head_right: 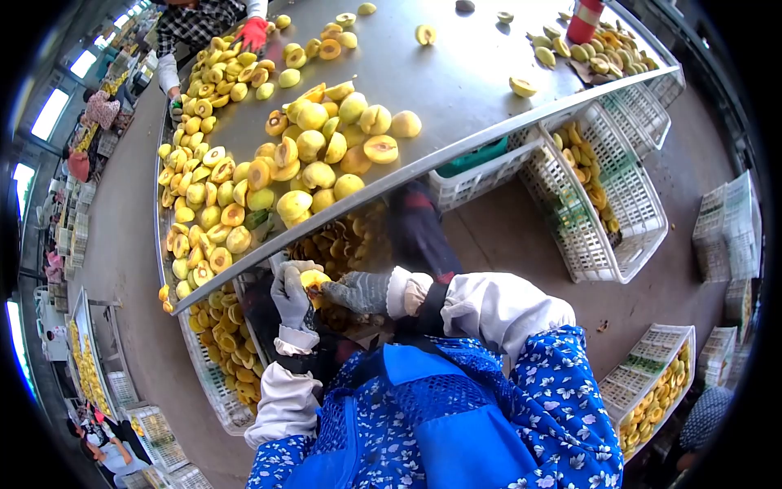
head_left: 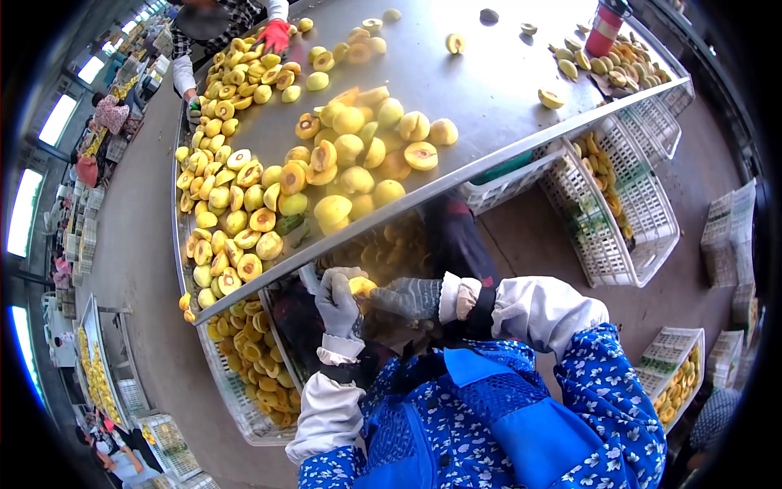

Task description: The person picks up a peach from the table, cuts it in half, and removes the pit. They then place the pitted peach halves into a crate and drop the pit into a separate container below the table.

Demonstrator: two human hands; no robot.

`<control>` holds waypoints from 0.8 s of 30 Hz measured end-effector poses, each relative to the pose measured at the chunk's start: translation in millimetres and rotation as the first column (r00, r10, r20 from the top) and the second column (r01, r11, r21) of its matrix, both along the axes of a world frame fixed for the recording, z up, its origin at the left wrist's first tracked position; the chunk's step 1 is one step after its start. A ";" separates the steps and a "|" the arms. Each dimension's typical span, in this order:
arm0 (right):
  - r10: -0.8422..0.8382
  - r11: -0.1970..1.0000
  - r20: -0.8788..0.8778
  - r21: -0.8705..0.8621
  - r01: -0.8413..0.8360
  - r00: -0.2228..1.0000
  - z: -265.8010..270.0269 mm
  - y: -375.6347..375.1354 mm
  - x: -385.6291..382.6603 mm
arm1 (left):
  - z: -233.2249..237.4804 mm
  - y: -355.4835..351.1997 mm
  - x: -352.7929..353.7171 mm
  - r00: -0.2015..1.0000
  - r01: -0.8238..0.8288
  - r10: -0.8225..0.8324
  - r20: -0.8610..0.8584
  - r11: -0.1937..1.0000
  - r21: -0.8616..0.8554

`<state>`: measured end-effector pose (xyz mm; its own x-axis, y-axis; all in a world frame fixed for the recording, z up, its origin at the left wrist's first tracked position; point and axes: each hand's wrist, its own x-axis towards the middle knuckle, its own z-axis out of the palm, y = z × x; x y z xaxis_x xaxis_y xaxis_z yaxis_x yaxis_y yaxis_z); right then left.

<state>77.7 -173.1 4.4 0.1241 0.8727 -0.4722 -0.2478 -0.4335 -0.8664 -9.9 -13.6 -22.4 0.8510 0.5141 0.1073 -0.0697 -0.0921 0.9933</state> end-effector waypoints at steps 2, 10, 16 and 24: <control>-0.011 0.999 0.020 0.032 0.010 1.000 1.3 -0.9 -0.7 | 6.9 -6.1 -2.5 0.999 0.001 -0.002 -0.043 1.000 -0.017; -0.332 0.841 0.216 0.509 0.184 0.918 -33.7 12.1 -27.5 | 2.5 -30.5 7.3 0.893 -0.445 0.422 0.159 0.769 0.458; -0.144 0.940 -0.209 0.276 0.199 0.967 -19.2 4.0 -23.3 | 19.8 -33.3 9.5 0.917 -0.399 0.304 0.259 0.703 0.588; -0.144 0.952 -0.023 0.269 0.145 0.989 -13.9 0.9 -21.1 | 19.6 -23.2 4.4 0.972 -0.234 0.212 0.101 0.918 0.319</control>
<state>56.6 -172.2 -9.5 0.2570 0.9403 -0.2230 -0.2937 -0.1439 -0.9450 -5.5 -36.8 -2.8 0.7044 0.6169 0.3512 -0.0711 -0.4309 0.8996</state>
